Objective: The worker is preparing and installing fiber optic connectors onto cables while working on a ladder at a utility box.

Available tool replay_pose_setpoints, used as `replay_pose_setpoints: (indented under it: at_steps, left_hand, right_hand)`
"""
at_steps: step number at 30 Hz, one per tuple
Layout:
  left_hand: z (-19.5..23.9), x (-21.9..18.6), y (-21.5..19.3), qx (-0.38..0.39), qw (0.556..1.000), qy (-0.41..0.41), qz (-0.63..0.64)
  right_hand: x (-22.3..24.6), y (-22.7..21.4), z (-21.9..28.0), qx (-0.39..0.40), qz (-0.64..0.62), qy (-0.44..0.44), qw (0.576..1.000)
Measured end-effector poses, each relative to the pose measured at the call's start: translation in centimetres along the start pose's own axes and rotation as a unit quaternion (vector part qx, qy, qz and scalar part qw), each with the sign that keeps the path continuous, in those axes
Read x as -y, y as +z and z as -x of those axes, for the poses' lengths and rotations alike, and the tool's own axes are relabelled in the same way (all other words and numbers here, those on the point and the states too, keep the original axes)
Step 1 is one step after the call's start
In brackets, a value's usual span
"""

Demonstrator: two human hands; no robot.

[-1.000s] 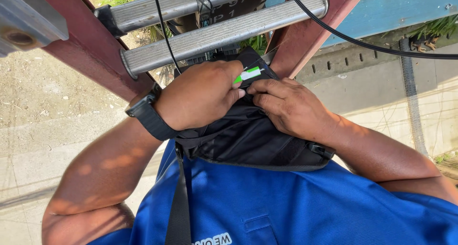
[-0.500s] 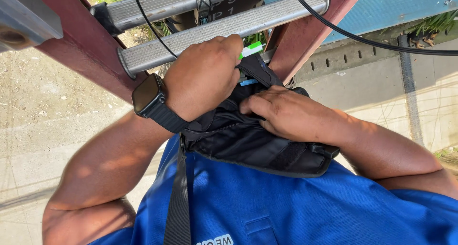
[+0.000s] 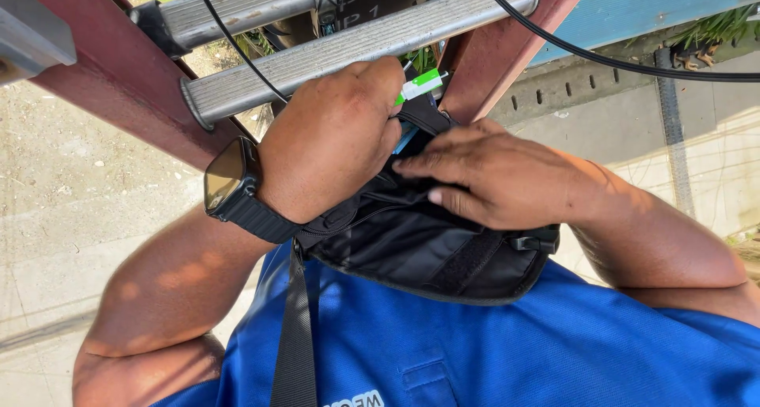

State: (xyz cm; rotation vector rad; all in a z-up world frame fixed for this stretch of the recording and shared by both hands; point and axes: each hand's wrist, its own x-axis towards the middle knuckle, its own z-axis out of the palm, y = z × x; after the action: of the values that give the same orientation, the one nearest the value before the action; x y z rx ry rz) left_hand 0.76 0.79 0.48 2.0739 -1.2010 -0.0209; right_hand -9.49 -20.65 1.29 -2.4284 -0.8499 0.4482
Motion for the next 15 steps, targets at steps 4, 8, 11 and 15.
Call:
replay_pose_setpoints:
  at_steps: [4, 8, 11, 15]
  left_hand:
    - [-0.1, 0.0, 0.1, -0.008, 1.0, 0.017, 0.001]
    - [-0.6, 0.2, 0.5, -0.004, 1.0, 0.01, 0.009]
    - [-0.8, 0.4, 1.2, 0.008, 1.0, -0.004, 0.007]
    - [-0.9, 1.2, 2.5, 0.015, 1.0, -0.017, -0.008]
  right_hand:
    - [-0.8, 0.9, -0.4, -0.096, 0.099, 0.131, 0.982]
    - [-0.9, 2.7, -1.4, -0.13, 0.243, 0.124, 0.953]
    - [-2.5, 4.4, -2.9, -0.188, 0.32, 0.079, 0.925]
    - [-6.2, 6.9, -4.5, -0.153, 0.369, 0.088, 0.913]
